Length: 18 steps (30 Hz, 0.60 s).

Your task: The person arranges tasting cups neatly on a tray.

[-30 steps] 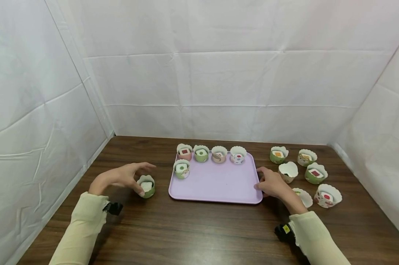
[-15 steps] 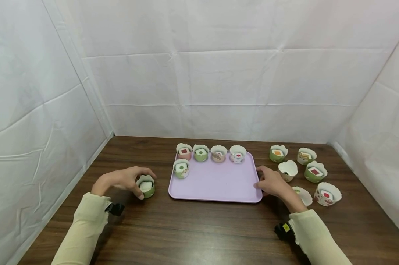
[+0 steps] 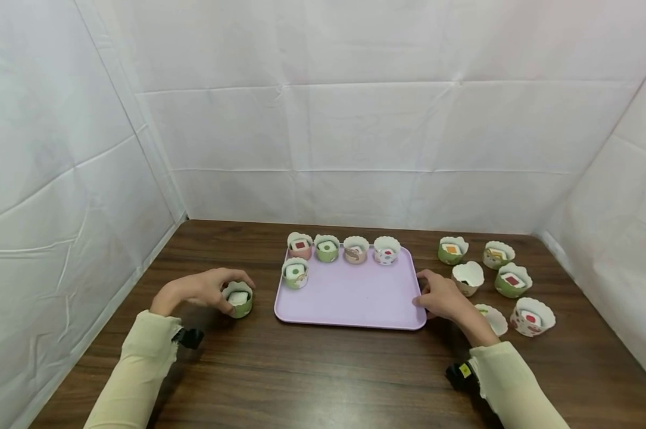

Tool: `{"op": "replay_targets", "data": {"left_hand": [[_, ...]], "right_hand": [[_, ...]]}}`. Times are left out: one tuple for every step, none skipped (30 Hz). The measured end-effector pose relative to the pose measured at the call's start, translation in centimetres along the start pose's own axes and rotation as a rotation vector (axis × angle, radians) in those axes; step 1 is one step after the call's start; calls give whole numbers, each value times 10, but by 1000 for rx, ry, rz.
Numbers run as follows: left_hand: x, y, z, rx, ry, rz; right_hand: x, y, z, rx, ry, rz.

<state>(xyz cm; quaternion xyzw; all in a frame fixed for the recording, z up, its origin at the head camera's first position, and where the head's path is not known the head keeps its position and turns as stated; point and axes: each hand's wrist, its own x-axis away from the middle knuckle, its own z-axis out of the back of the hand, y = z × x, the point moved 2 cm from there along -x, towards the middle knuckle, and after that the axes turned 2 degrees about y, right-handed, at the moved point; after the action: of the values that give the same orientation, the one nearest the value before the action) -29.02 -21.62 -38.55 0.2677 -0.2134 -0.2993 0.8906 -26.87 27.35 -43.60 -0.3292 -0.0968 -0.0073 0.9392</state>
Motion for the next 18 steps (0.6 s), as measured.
{"op": "replay_targets", "data": {"left_hand": [[0, -1, 0, -3, 8, 2], [0, -1, 0, -6, 17, 1], [0, -2, 0, -3, 27, 4], [0, -2, 0, -5, 37, 0], [0, -3, -1, -1, 48, 0], [0, -3, -1, 5, 60, 4], [0, -3, -1, 12, 72, 1], [-1, -3, -1, 15, 84, -4], [-1, -2, -1, 19, 97, -7], [-1, -2, 0, 14, 108, -15], [-1, -2, 0, 11, 122, -13], [-1, -2, 1, 3, 133, -18], [-1, -2, 1, -3, 143, -20], [-1, -2, 1, -9, 150, -21], [-1, -2, 1, -13, 157, -22], [-1, -2, 2, -12, 159, -24], [-1, -2, 2, -10, 164, -23], [-1, -2, 2, -10, 167, -27]], "right_hand": [[0, 0, 0, -1, 2, -2], [0, 1, 0, 0, 3, 3], [-1, 1, 0, 0, 3, 4], [-1, 1, 0, 1, 2, 7], [-1, 1, 0, 3, 1, 7], [-1, 1, 0, 2, 0, 6], [-1, 1, 0, 3, 0, 4], [-1, 0, 0, 6, 1, 3], [-1, 0, 0, 8, 1, 1], [-1, 0, 0, 10, 2, 2], [-1, 0, 1, 12, 2, 2], [-1, 0, 1, 12, 2, 2], [-1, 0, 1, 13, 2, 3], [-1, 0, 1, 13, 2, 2], [-1, 0, 1, 10, 0, -1], [-1, 1, 0, 9, -1, -4], [0, 1, 0, 8, -2, -7], [0, 1, 0, 8, -4, -5]]}}
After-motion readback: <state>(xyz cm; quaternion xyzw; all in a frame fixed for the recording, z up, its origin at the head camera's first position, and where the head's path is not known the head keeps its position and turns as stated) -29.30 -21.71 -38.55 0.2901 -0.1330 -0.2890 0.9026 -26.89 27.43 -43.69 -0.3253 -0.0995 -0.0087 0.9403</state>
